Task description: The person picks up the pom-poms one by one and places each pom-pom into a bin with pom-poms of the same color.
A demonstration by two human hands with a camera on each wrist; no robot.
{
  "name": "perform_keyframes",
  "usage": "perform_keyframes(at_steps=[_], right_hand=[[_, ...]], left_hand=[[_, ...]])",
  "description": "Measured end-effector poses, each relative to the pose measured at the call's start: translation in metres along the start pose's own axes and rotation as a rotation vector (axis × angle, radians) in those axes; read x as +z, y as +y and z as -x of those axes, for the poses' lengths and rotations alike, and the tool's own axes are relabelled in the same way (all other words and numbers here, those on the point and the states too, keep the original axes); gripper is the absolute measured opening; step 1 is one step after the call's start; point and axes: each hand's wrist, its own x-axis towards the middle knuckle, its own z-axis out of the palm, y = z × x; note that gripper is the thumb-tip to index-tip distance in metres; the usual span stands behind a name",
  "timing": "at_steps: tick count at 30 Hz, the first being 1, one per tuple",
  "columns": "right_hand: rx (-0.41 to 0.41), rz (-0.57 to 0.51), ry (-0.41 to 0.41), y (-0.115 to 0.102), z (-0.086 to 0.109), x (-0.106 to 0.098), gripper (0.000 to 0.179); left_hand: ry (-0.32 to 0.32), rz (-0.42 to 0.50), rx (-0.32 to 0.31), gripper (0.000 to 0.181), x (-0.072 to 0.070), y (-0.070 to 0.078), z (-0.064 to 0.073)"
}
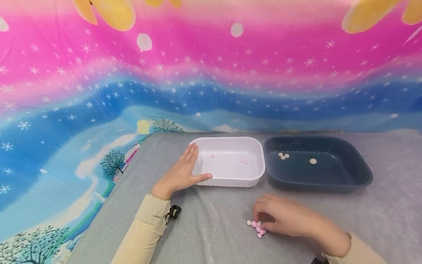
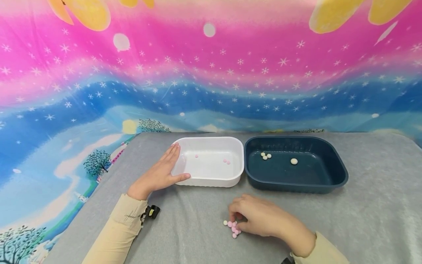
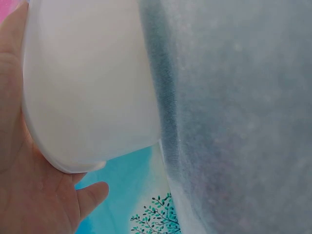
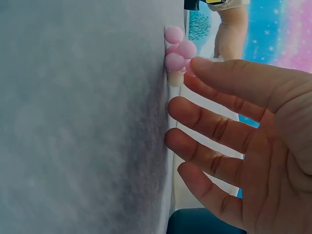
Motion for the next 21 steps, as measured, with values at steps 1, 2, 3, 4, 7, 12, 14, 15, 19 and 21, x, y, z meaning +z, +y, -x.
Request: perform_keyframes(at_steps=[1, 2, 3, 4, 7, 12, 14, 15, 19, 21], right_hand=[[0.001, -0.002, -0.001, -0.0001, 0.0, -0.0001, 0.018], [0.002, -0.002, -0.001, -0.0003, 0.0001, -0.0001, 0.017], [0.003, -0.005, -0.002, -0.0007, 0.0001, -0.0002, 0.016], [0.004, -0.007, -0.003, -0.0011, 0.0, -0.0002, 0.016], [0.011, -0.009, -0.006, -0.0025, -0.0007, -0.0001, 0.017], [0.031, 0.0, -0.014, -0.0046, -0.0022, 0.0, 0.021], [0.031, 0.006, -0.014, -0.0048, -0.0027, -0.0001, 0.022], [0.031, 0.006, -0.015, -0.005, -0.0028, -0.0002, 0.022], [0.023, 0.002, -0.013, -0.0043, -0.0031, 0.0001, 0.022], [0.019, -0.001, -0.012, -0.0038, -0.003, 0.0001, 0.022]], left_hand=[[0.0, 0.001, 0.0, 0.111, 0.0, 0.0001, 0.0], [-0.001, 0.002, 0.0, 0.111, 0.0, 0.0002, -0.0001], [-0.001, 0.002, -0.001, 0.111, 0.0, 0.0003, -0.0002], [-0.001, 0.003, 0.0, 0.111, 0.0, 0.0003, -0.0003], [0.0, 0.004, 0.0, 0.111, 0.0003, 0.0, -0.0005], [0.002, 0.0, 0.0, 0.111, 0.0006, -0.0004, -0.0004], [0.004, -0.003, 0.001, 0.111, 0.0006, -0.0005, -0.0004], [0.005, -0.003, 0.002, 0.111, 0.0006, -0.0005, -0.0004], [0.002, -0.003, 0.0, 0.111, 0.0005, -0.0006, -0.0003], [0.0, -0.001, -0.002, 0.111, 0.0004, -0.0003, 0.0]])
